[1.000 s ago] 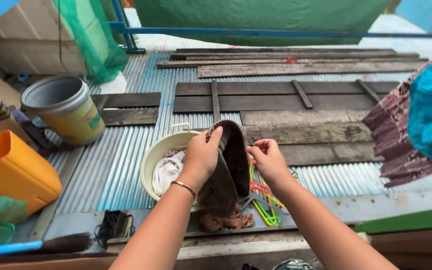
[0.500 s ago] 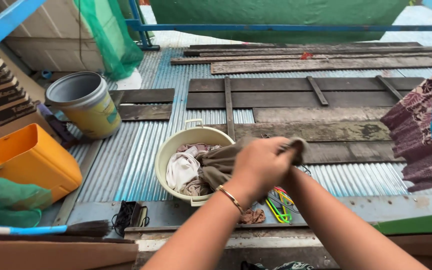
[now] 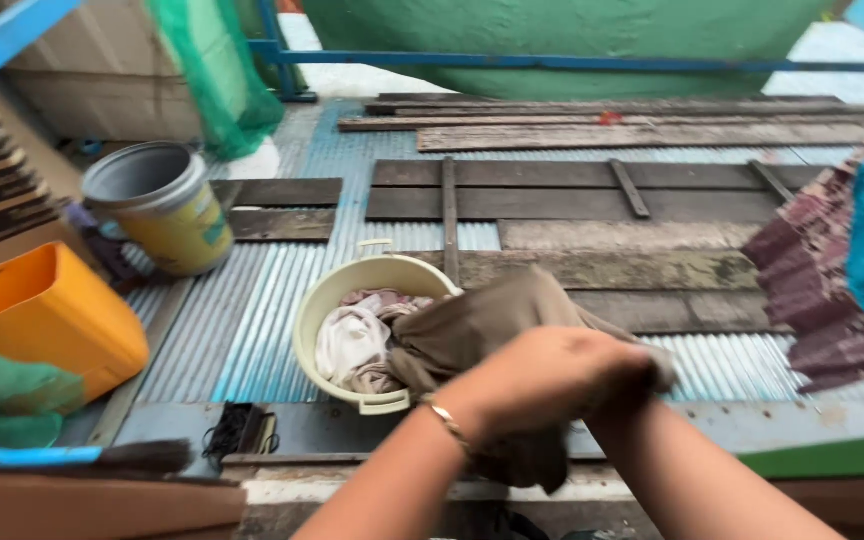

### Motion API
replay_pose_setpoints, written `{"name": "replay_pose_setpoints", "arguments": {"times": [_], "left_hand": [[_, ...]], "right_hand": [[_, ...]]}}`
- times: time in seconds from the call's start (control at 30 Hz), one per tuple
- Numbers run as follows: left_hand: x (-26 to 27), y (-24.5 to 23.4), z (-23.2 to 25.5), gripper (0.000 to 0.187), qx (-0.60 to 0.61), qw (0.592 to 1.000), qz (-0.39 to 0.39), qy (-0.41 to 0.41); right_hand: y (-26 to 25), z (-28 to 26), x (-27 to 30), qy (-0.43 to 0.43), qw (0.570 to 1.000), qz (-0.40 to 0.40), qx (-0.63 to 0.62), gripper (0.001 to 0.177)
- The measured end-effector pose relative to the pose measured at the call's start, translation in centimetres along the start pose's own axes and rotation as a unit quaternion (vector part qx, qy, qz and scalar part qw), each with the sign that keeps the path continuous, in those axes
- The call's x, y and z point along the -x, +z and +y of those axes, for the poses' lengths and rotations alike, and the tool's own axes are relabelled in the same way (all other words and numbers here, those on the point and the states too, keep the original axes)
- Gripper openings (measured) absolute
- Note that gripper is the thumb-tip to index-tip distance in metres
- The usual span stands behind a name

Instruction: Taking wet clothes from a laundry basket and putting them onto hangers to dry.

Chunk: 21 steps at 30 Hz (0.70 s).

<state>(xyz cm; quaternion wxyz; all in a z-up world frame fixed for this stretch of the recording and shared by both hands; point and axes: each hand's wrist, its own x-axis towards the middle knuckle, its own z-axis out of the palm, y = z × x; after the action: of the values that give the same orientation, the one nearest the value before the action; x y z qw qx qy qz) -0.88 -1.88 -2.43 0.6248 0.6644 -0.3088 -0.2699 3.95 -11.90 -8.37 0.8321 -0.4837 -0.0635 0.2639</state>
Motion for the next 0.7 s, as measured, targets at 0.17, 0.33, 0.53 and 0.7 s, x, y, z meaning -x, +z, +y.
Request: {"name": "replay_pose_setpoints", "arguments": {"times": [0.17,0.33,0.53,0.7], "left_hand": [[-2.4,-3.3,-5.7,0.041,-0.057,0.965,0.251,0.05],[-4.4,-8.1,-6.1,0.062,-0.033,0.901,0.381,-0.203],[-3.5,-12.7,-10.1,0.071,0.397,0.781,0.373,-0.305],[-5.3,-14.2,-23.0,0.033,0.518,0.773,0.294,-0.217]], "right_hand": [[1.7,-2.6,3.3,-0.001,0.997,-0.016,-0.073,0.042],[3.7,-5.3,4.8,0.007,0.989,-0.049,-0.138,0.047],[4.7,-7.7,6.3,0.018,0.973,-0.084,-0.216,0.053],[4.0,-8.9,6.4,0.025,0.955,-0.106,-0.275,0.057]]}}
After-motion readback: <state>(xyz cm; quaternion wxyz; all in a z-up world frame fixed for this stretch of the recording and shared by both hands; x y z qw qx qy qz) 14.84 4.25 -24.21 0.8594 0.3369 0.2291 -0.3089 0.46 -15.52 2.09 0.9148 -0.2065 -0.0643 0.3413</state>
